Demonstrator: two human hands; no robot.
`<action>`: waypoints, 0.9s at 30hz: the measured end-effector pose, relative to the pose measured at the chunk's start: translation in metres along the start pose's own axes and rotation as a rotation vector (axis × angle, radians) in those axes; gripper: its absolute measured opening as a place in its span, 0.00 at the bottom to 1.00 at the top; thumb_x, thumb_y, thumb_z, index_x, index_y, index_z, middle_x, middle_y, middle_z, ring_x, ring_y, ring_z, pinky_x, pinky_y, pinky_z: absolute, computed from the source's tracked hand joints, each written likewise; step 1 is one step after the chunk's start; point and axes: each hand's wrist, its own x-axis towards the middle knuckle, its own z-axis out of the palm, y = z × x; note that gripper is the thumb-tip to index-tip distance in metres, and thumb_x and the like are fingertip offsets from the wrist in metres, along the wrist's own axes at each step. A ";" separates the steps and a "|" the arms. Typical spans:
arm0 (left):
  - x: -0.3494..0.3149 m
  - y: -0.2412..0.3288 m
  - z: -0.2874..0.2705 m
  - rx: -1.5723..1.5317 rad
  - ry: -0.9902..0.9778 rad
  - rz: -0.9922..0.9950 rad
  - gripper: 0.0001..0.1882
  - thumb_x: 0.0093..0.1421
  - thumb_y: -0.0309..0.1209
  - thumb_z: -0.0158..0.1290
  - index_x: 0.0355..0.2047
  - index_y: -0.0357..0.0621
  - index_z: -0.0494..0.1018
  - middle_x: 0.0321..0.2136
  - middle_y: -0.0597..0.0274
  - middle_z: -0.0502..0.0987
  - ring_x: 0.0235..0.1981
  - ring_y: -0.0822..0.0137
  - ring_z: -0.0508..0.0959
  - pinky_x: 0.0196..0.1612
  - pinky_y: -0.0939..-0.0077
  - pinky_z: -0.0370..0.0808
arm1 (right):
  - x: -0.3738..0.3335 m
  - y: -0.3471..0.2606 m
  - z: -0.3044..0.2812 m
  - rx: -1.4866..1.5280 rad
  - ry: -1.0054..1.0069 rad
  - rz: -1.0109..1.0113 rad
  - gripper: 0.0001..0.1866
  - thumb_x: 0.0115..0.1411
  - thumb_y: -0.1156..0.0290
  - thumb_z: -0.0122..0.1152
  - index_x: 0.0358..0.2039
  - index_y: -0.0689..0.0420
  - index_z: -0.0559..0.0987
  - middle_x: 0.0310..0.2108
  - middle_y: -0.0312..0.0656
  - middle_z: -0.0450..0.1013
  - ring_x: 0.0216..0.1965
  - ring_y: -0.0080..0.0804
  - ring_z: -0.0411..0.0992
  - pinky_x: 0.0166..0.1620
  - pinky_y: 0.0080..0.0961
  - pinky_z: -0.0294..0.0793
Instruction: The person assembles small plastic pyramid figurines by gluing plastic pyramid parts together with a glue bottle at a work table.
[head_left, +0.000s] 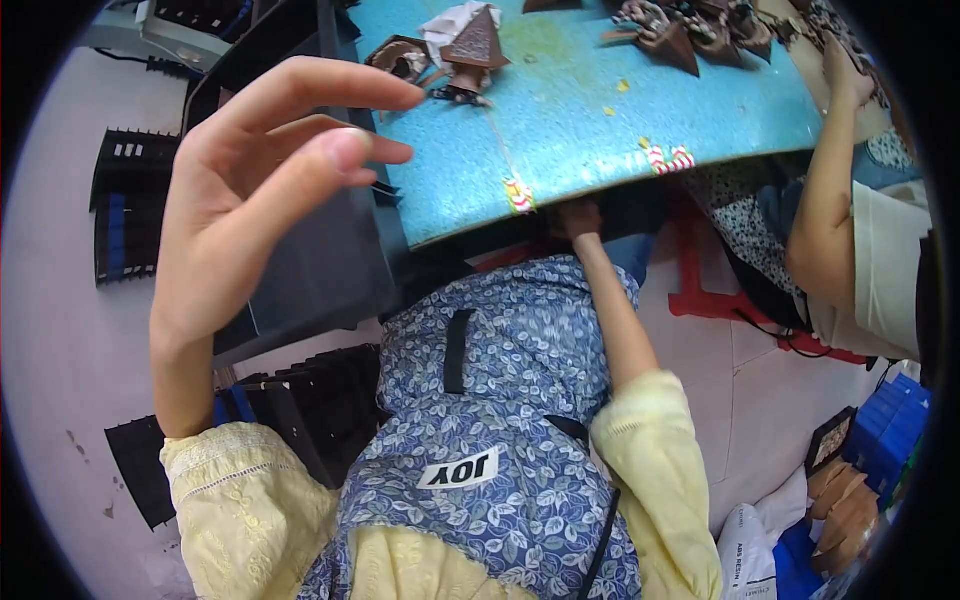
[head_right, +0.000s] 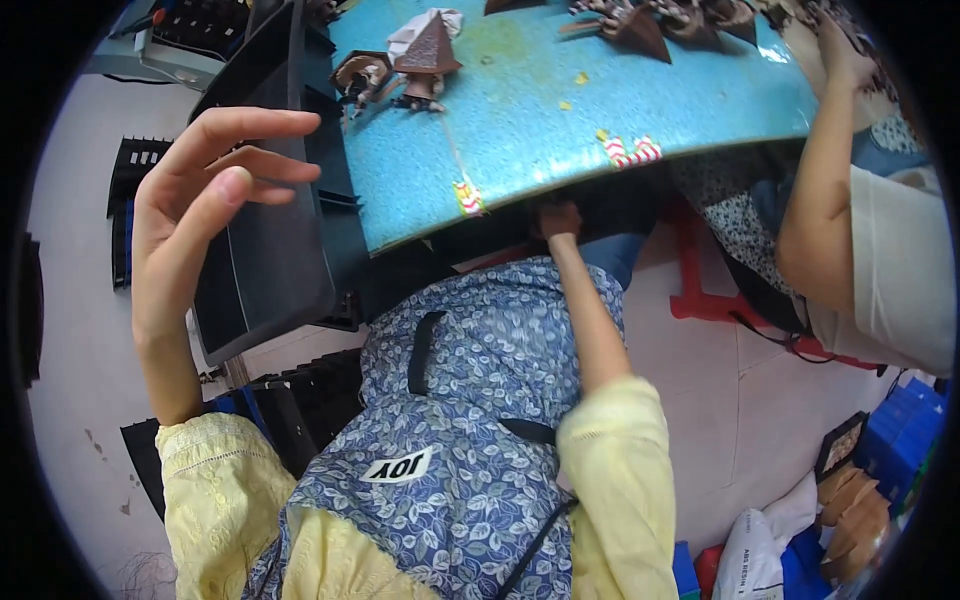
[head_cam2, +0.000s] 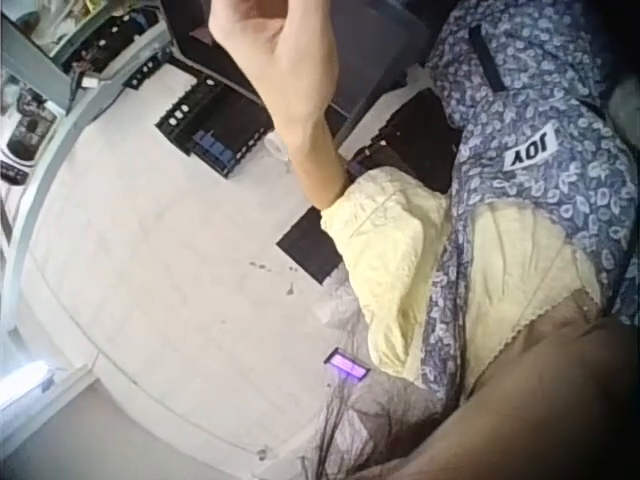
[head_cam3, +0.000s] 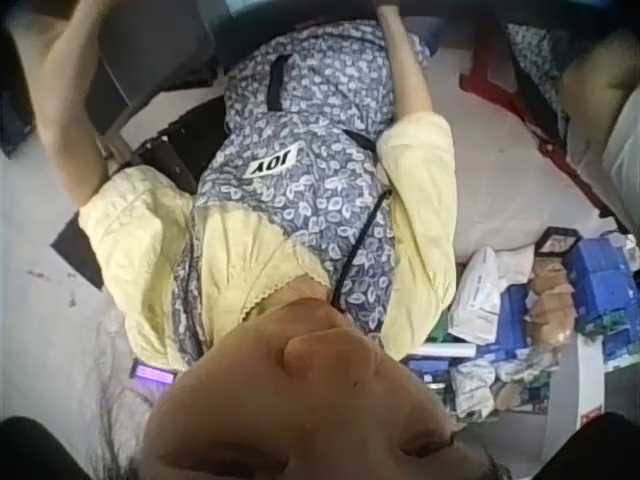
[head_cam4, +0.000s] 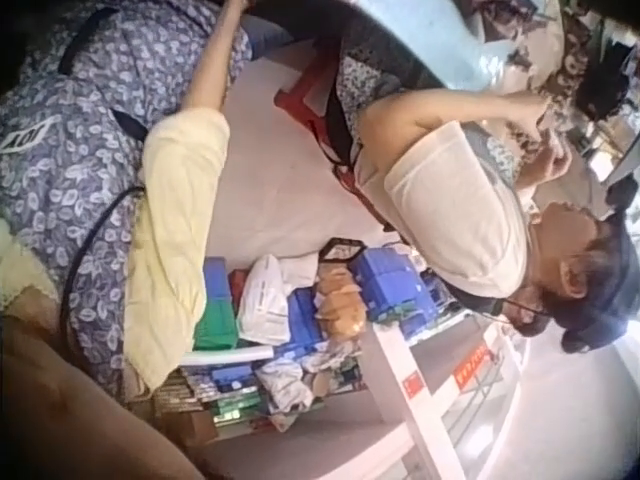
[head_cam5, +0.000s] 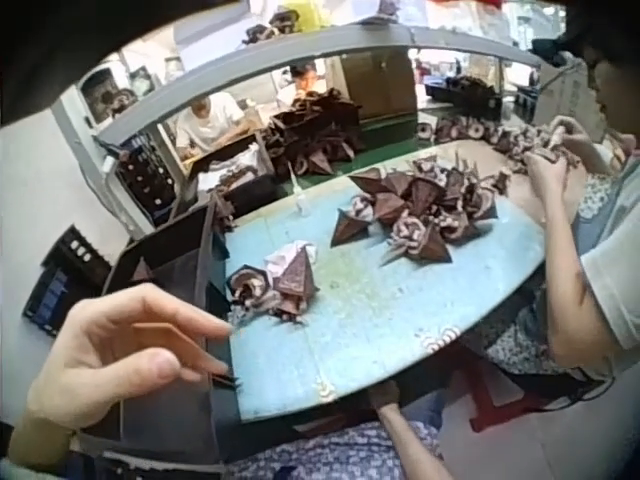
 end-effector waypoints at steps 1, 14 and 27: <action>0.003 0.004 0.002 0.011 -0.031 0.016 0.20 0.61 0.40 0.48 0.46 0.38 0.72 0.45 0.51 0.76 0.40 0.65 0.80 0.42 0.77 0.76 | 0.028 0.037 0.028 0.259 0.024 0.087 0.22 0.51 0.55 0.54 0.33 0.61 0.81 0.37 0.57 0.76 0.44 0.53 0.74 0.47 0.43 0.74; -0.006 -0.014 -0.018 -0.074 0.077 -0.159 0.13 0.63 0.30 0.49 0.45 0.38 0.73 0.43 0.59 0.76 0.41 0.69 0.78 0.42 0.81 0.73 | 0.011 0.009 0.040 -0.019 -0.287 -0.589 0.21 0.59 0.58 0.49 0.44 0.62 0.75 0.47 0.54 0.71 0.52 0.52 0.67 0.53 0.44 0.67; 0.115 -0.106 -0.025 0.782 -0.066 -0.006 0.19 0.51 0.26 0.56 0.43 0.33 0.69 0.39 0.43 0.74 0.44 0.46 0.74 0.46 0.58 0.73 | -0.166 -0.252 -0.174 0.359 0.048 -0.576 0.25 0.55 0.70 0.65 0.50 0.67 0.68 0.33 0.47 0.75 0.33 0.29 0.73 0.36 0.23 0.72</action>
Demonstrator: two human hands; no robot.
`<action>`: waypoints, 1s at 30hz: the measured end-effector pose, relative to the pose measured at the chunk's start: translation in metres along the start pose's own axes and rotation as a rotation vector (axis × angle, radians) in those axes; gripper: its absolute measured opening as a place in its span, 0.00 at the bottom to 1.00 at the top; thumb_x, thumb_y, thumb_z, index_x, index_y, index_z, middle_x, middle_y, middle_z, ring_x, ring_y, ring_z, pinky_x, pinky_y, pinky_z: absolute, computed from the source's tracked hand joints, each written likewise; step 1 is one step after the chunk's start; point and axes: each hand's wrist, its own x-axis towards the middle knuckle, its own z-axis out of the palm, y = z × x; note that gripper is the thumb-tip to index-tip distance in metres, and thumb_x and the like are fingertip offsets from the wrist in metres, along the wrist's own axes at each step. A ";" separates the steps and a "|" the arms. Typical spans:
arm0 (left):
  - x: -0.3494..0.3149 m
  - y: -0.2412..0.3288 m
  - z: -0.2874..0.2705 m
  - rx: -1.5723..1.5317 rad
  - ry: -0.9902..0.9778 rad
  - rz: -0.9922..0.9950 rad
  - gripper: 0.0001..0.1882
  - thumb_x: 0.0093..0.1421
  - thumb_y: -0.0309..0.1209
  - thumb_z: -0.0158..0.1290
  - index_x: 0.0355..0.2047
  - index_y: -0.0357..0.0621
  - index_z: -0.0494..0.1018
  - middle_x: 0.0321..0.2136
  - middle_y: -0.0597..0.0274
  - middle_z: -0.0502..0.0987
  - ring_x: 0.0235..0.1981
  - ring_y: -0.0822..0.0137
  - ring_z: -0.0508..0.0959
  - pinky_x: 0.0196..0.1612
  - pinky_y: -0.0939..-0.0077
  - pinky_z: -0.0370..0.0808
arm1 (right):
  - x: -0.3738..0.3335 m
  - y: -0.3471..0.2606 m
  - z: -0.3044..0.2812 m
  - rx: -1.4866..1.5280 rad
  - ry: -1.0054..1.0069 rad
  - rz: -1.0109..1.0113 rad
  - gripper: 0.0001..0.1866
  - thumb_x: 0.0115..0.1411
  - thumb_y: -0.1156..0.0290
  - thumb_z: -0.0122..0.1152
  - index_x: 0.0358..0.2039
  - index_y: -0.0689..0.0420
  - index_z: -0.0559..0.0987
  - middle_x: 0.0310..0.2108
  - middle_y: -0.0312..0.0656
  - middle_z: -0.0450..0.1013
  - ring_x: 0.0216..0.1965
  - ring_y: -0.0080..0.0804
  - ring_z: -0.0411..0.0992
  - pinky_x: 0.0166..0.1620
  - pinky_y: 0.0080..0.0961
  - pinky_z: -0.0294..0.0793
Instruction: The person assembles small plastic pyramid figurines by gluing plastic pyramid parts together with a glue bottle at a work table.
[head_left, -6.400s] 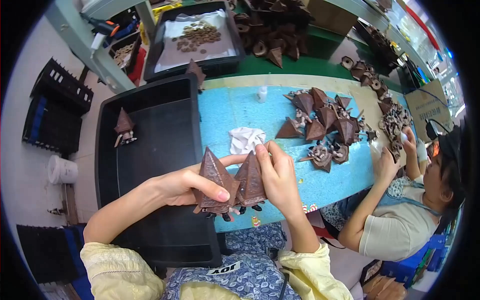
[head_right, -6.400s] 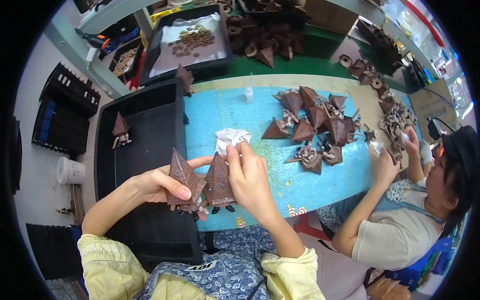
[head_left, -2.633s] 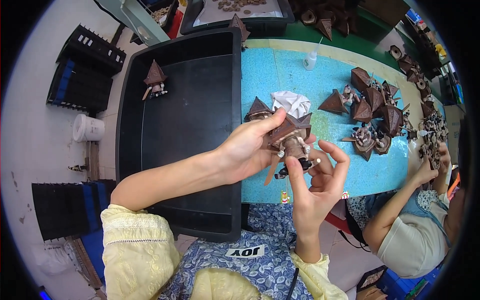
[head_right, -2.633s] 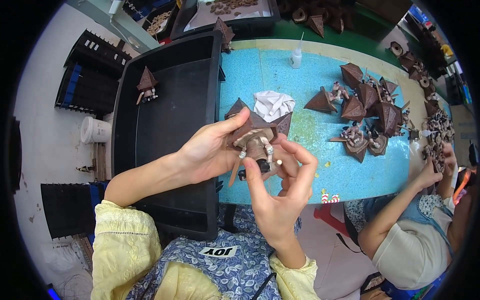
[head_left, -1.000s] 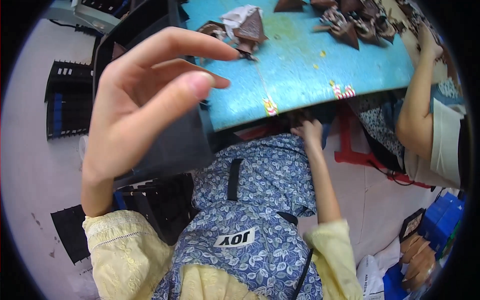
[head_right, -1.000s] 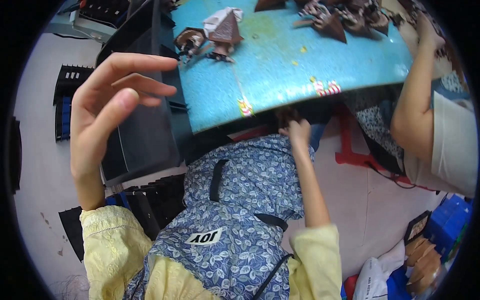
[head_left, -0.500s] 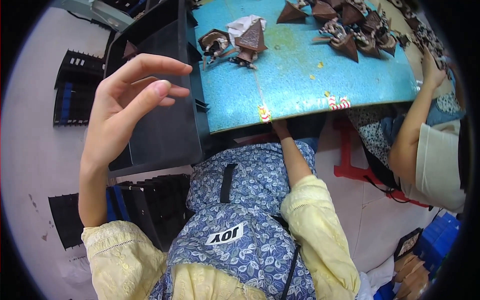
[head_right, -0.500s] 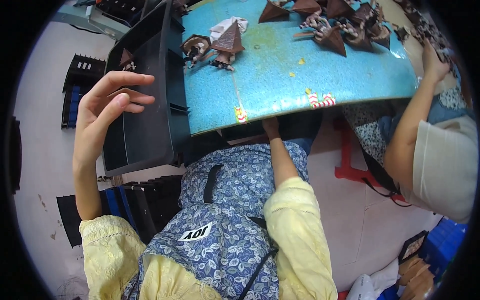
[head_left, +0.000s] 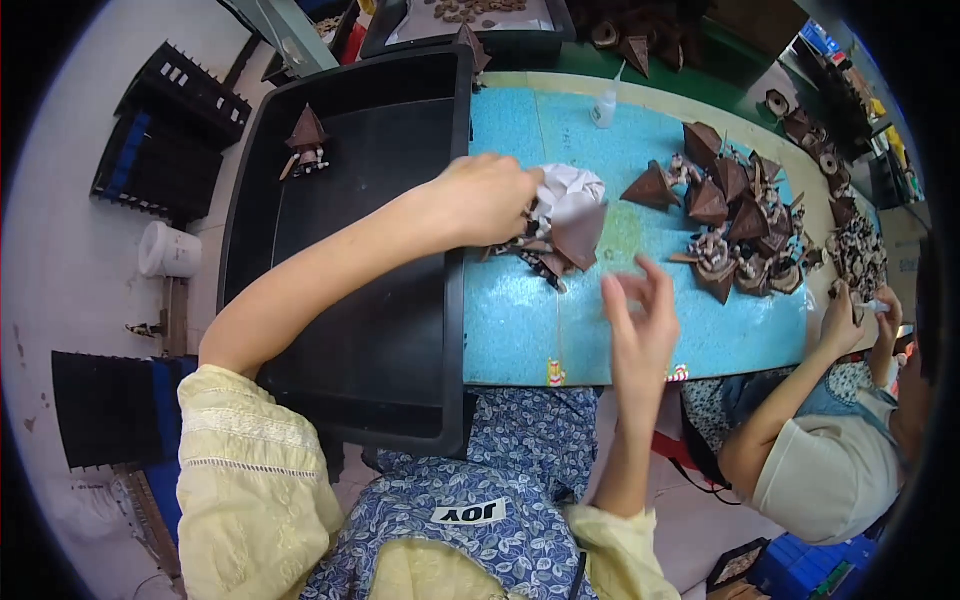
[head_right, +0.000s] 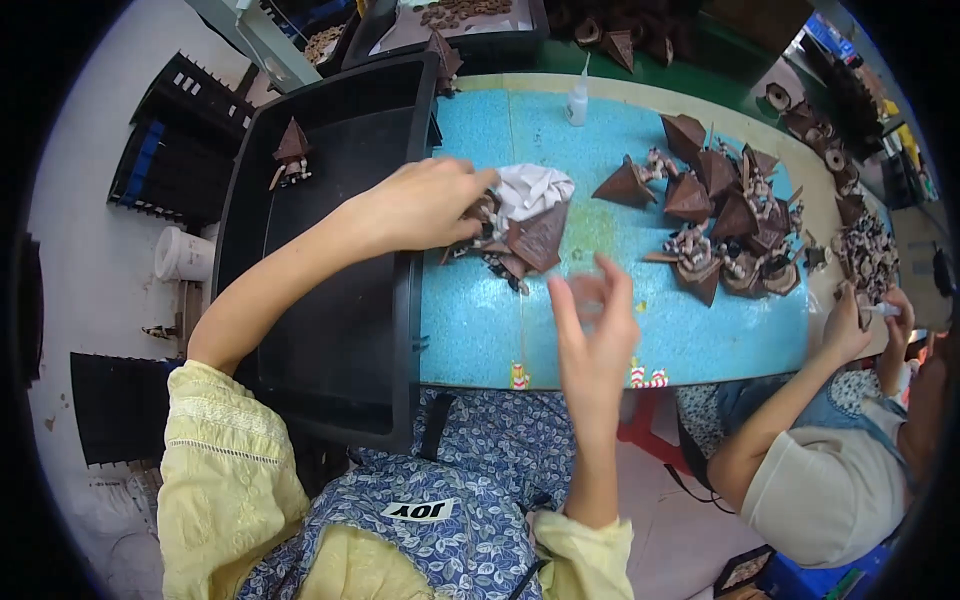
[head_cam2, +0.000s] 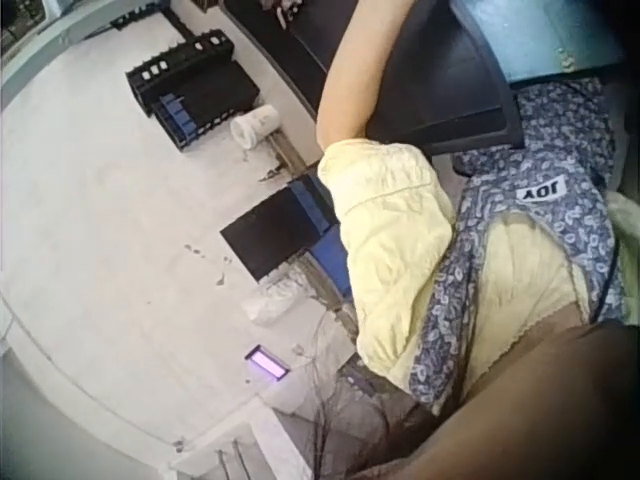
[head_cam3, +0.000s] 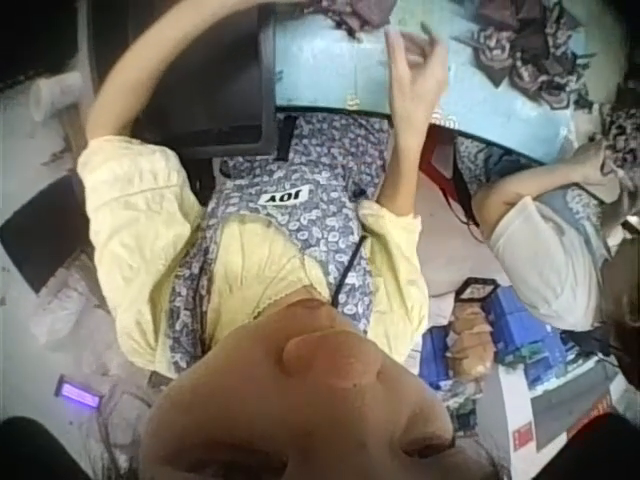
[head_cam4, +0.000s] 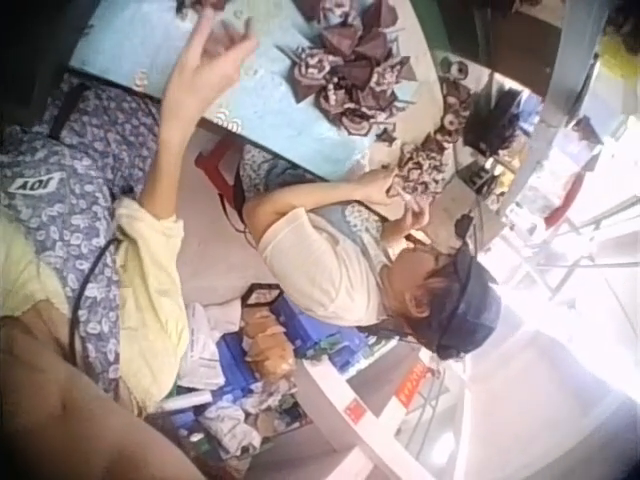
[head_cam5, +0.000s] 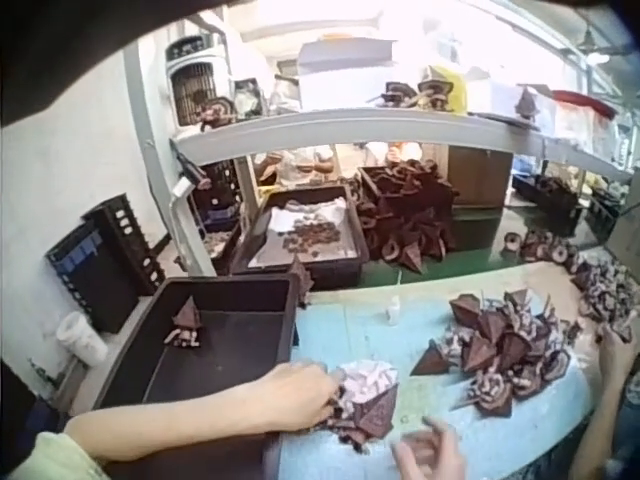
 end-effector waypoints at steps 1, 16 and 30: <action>0.007 0.000 -0.005 -0.044 -0.164 0.025 0.19 0.49 0.26 0.57 0.42 0.33 0.69 0.38 0.44 0.74 0.44 0.46 0.74 0.45 0.58 0.74 | 0.018 -0.001 0.019 -0.137 0.021 -0.045 0.32 0.53 0.67 0.68 0.53 0.68 0.65 0.40 0.52 0.72 0.41 0.33 0.71 0.43 0.28 0.71; -0.021 0.005 0.003 0.026 -0.172 0.113 0.32 0.46 0.29 0.62 0.52 0.45 0.64 0.44 0.47 0.69 0.42 0.53 0.75 0.48 0.65 0.67 | 0.060 -0.002 0.030 0.515 -0.085 0.192 0.23 0.52 0.78 0.65 0.48 0.69 0.69 0.41 0.44 0.74 0.42 0.27 0.72 0.48 0.23 0.71; 0.099 -0.067 0.015 0.228 0.678 -0.280 0.28 0.43 0.22 0.58 0.47 0.45 0.63 0.48 0.36 0.60 0.42 0.45 0.69 0.44 0.64 0.73 | 0.164 -0.037 0.116 0.034 -0.022 -0.374 0.23 0.56 0.70 0.61 0.48 0.70 0.68 0.40 0.53 0.72 0.41 0.35 0.72 0.47 0.28 0.69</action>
